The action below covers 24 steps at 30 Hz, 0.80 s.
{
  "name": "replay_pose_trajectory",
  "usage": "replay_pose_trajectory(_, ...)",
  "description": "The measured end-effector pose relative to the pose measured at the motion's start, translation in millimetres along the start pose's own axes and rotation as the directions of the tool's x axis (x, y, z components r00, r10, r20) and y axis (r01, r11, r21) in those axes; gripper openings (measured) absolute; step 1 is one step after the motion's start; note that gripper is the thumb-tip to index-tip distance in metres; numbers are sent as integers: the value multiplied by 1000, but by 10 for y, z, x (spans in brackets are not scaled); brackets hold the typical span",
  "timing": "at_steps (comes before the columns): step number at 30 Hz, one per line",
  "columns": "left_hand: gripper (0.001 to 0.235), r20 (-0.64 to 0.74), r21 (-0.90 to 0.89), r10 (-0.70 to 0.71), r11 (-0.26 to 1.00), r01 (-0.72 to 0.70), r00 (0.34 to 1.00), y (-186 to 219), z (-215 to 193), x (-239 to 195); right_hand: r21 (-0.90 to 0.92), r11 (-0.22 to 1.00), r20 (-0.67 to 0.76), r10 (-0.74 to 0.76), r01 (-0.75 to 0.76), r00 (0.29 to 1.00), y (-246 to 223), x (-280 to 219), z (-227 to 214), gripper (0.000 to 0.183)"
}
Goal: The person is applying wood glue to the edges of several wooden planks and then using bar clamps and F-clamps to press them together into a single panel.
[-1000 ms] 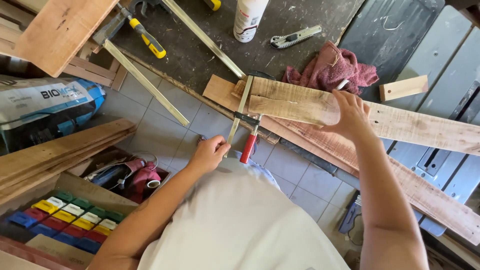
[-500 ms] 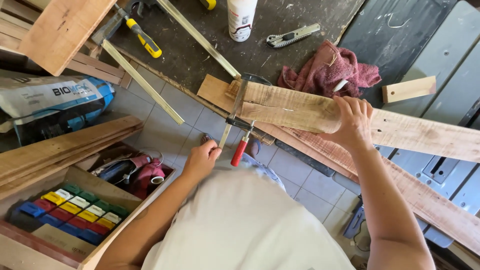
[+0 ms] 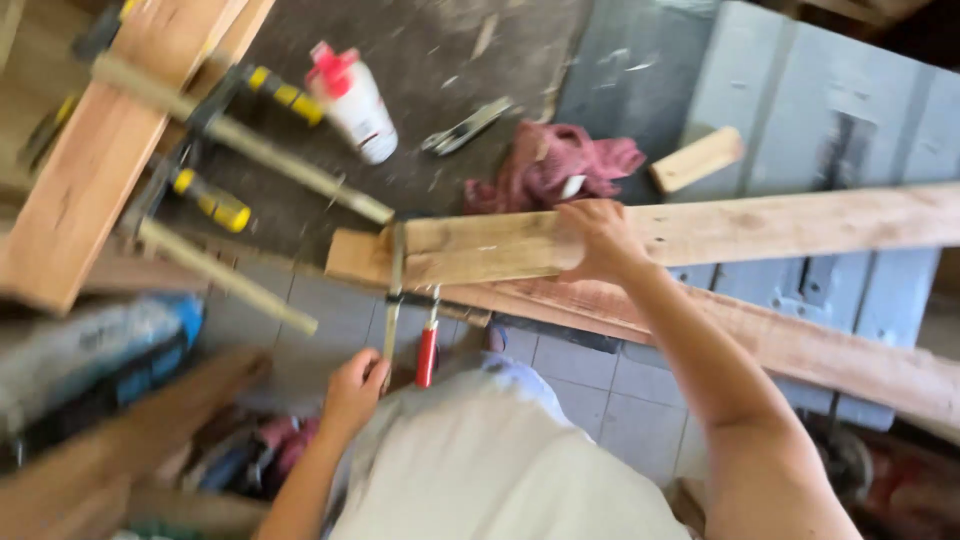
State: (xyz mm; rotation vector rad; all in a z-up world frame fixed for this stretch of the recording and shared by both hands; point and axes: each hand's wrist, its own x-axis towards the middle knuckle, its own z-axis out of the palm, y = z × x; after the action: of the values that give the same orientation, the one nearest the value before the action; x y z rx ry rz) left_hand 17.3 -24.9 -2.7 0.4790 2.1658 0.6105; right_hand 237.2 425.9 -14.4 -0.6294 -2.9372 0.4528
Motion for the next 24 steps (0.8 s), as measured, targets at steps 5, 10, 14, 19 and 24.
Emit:
replay_pose_trajectory(5, 25, 42, 158, 84, 983, -90, 996, 40, -293, 79, 5, 992, -186, 124, -125, 975, -645, -585, 7, 106)
replay_pose_trajectory(10, 25, 22, 204, 221, 954, -220, 975, 26, -513, 371, 262, 910, -280, 390, -321, 877, -1703, -1876, 386, 48)
replay_pose_trajectory(14, 25, 48, 310, 258, 914, -260, 965, 411, -443, 329, 363, 693, 100, 636, -623, 765, -2304, -2915, 908, 27)
replay_pose_trajectory(19, 18, -90, 250, 241, 945, -212, 966, 377, -1, 387, 536, 480, 396, 584, -695, 708, -2391, -3510, 1026, 17)
replay_pose_trajectory(24, 13, -192, 386, 312, 896, -221, 930, 510, 196, 370, 535, 333, 525, 589, -776, 614, -2207, -3426, 583, 33)
